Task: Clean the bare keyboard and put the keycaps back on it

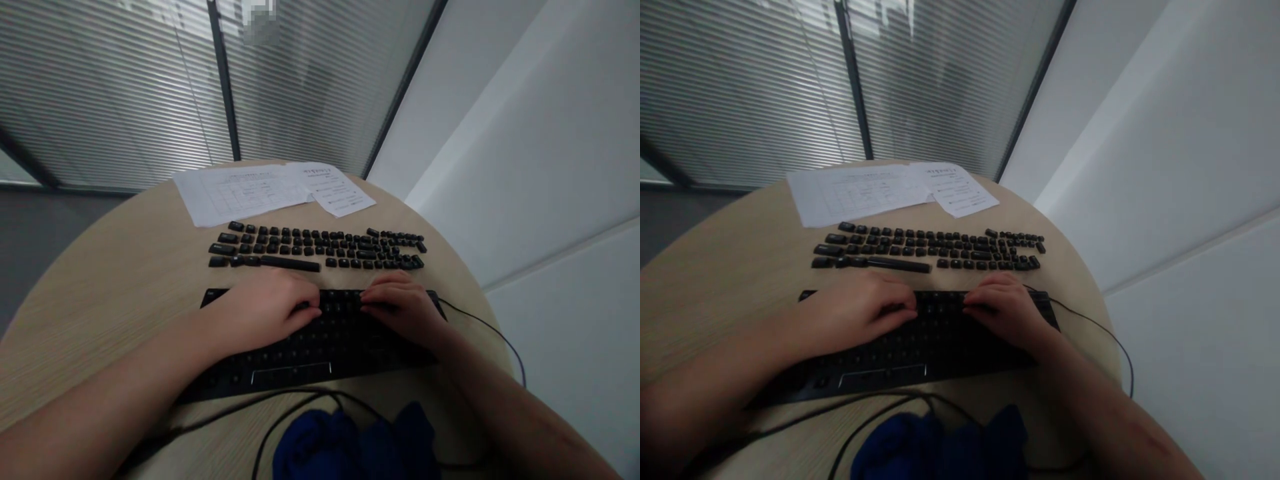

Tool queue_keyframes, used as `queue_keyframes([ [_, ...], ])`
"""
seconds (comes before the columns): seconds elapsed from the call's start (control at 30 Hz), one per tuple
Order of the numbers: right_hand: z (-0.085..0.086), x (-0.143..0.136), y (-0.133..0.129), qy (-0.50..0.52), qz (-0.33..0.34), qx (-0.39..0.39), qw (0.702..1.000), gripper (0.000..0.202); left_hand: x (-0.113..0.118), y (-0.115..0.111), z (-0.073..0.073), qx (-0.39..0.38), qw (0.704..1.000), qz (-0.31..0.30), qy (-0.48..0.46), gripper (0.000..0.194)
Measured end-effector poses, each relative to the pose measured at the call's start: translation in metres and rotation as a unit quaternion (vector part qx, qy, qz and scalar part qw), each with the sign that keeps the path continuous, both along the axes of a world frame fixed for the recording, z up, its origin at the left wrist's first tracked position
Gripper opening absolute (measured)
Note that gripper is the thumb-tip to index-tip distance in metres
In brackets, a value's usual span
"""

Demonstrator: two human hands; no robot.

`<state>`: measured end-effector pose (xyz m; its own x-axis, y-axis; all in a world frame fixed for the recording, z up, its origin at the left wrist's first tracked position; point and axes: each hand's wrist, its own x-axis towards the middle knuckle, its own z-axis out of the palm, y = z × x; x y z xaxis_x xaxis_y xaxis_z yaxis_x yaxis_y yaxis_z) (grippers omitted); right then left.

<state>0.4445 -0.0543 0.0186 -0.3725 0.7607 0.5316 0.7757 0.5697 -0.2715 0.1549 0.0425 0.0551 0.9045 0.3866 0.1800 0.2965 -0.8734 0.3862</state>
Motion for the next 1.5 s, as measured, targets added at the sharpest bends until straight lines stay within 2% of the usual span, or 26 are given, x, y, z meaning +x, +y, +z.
queue_keyframes([
  [0.23, 0.003, 0.007, 0.001, 0.001, 0.043, 0.003, 0.999, 0.002, -0.002, 0.003, 0.006, -0.019, 1.0, 0.015, 0.003, 0.016],
  [0.43, 0.0, 0.001, 0.002, 0.012, 0.063, 0.008, 0.998, 0.003, -0.001, 0.003, 0.004, -0.027, 1.0, 0.002, -0.001, 0.015],
  [1.17, 0.006, -0.003, -0.001, -0.031, 0.074, -0.008, 0.997, 0.008, -0.001, 0.002, 0.009, -0.025, 1.0, 0.0, -0.013, 0.02],
  [1.37, 0.008, -0.004, -0.001, -0.026, 0.056, -0.042, 0.997, 0.02, 0.0, 0.001, 0.008, -0.029, 0.999, -0.008, -0.01, 0.018],
  [1.5, 0.01, -0.004, -0.001, -0.022, 0.047, -0.082, 0.995, 0.019, 0.0, 0.001, 0.008, -0.031, 0.999, -0.01, -0.006, 0.019],
])
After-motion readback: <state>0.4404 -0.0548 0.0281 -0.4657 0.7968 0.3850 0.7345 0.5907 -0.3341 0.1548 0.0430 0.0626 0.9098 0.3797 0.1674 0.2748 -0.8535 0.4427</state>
